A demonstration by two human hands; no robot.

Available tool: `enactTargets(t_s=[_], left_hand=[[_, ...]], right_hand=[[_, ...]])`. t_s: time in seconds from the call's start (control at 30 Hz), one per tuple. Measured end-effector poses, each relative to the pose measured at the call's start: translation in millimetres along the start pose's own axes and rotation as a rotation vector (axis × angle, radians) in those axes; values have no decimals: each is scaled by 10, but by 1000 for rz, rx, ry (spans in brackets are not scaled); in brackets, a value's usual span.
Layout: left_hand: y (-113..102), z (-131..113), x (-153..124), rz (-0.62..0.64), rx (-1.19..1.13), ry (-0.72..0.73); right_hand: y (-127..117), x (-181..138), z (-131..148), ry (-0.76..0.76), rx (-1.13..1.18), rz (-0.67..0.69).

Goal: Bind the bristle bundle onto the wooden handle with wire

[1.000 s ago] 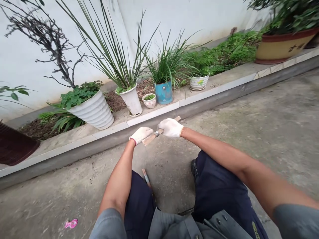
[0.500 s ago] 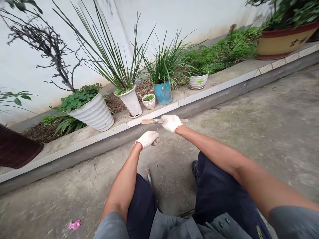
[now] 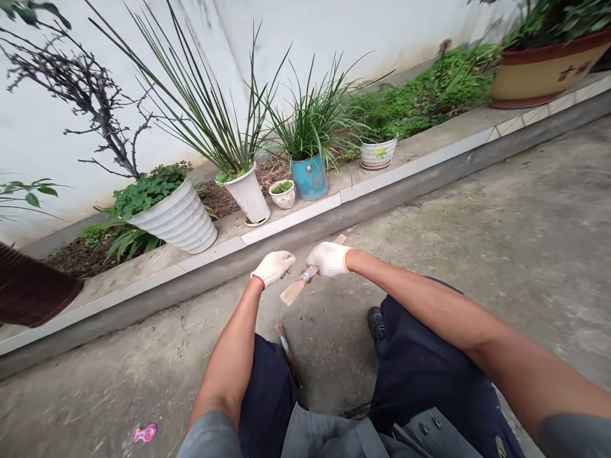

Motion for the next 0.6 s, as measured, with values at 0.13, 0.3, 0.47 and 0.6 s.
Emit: enactTargets(t_s=[0.13,0.3,0.47,0.6], left_hand=[[137,-68,-17,63,-130,1],[436,-204,-96,138,-98,31],[524,-306,-160,170,-35,90],[278,-294,-178,10,118,156]], right_hand=[[-175,-66,-181,203,144,-147],[-139,-80,-572,518,225,-194],[10,-48,-592,523,-13,-54],[87,18,-318,394,-53,35]])
Point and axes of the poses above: each hand's wrist, its own x-axis towards the middle knuckle, its own y-axis out of the palm, z = x × y, the point moved 3 cm from there along x, towards the middle knuckle, and after that the axes turned 3 degrees about -x, right-handed, at the moved point
